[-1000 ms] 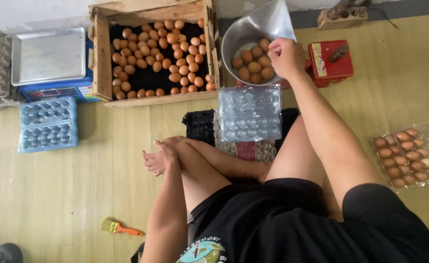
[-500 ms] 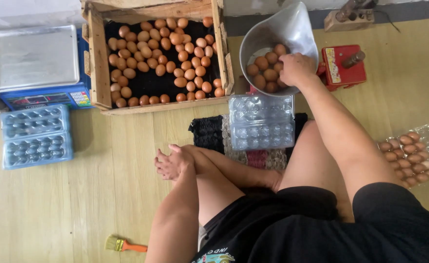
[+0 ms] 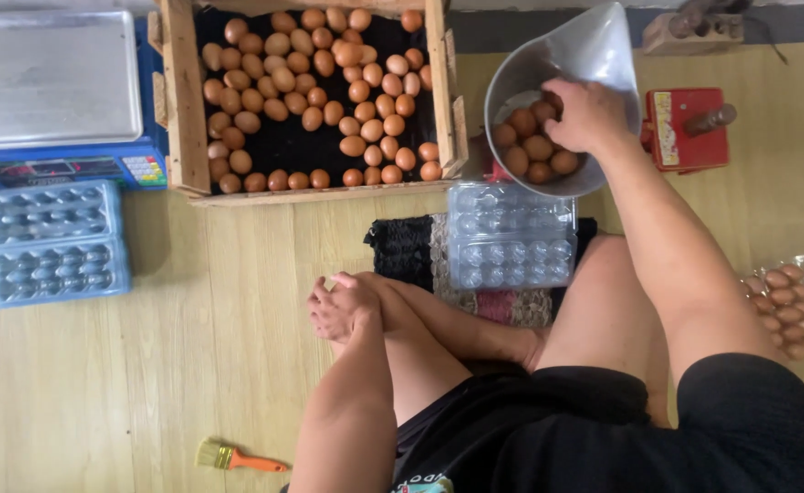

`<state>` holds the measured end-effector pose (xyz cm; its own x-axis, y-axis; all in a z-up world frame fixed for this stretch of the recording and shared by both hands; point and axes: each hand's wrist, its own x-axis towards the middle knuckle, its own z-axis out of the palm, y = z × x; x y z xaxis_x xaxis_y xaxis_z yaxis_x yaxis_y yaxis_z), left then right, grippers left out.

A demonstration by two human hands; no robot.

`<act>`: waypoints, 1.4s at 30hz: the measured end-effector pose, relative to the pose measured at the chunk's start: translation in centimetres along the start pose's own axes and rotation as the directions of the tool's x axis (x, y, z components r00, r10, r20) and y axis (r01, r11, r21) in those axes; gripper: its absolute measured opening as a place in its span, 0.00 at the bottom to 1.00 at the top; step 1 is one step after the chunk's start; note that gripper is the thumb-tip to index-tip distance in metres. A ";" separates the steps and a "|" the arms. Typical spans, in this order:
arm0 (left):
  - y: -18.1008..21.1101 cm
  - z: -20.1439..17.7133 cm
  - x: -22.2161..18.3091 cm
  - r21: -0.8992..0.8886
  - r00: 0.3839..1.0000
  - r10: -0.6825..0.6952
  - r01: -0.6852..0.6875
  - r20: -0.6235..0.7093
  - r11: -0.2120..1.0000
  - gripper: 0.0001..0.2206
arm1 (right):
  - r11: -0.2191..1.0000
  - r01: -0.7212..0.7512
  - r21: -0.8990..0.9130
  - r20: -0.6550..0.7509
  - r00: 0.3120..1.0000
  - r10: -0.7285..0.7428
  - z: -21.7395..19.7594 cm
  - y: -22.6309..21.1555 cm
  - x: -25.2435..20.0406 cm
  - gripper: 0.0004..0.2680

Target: A person sitting on the floor sorts chicken eggs from a wooden crate into a metal scoop.

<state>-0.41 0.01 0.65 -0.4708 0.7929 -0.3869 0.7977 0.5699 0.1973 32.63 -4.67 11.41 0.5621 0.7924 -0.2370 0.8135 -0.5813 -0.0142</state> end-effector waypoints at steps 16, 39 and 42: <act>-0.8 1.8 0.9 -0.017 0.998 0.005 -0.006 -0.055 1.000 0.17 | 0.945 -0.022 -0.325 0.208 0.974 0.094 0.2 -2.0 1.4 0.13; -0.2 0.6 0.7 0.039 0.999 0.008 -0.009 0.043 0.999 0.19 | 0.961 0.022 -0.276 0.058 0.998 -0.007 1.2 -0.3 0.2 0.09; -0.2 -0.1 0.4 0.037 0.997 0.027 -0.030 0.072 0.999 0.19 | 0.965 -0.012 -0.263 0.022 1.000 0.018 1.8 0.0 0.5 0.11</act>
<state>-0.78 0.25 0.50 -0.4205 0.7908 -0.4447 0.8251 0.5372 0.1750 32.60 -4.61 9.52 0.5734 0.7772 -0.2591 0.8174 -0.5214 0.2448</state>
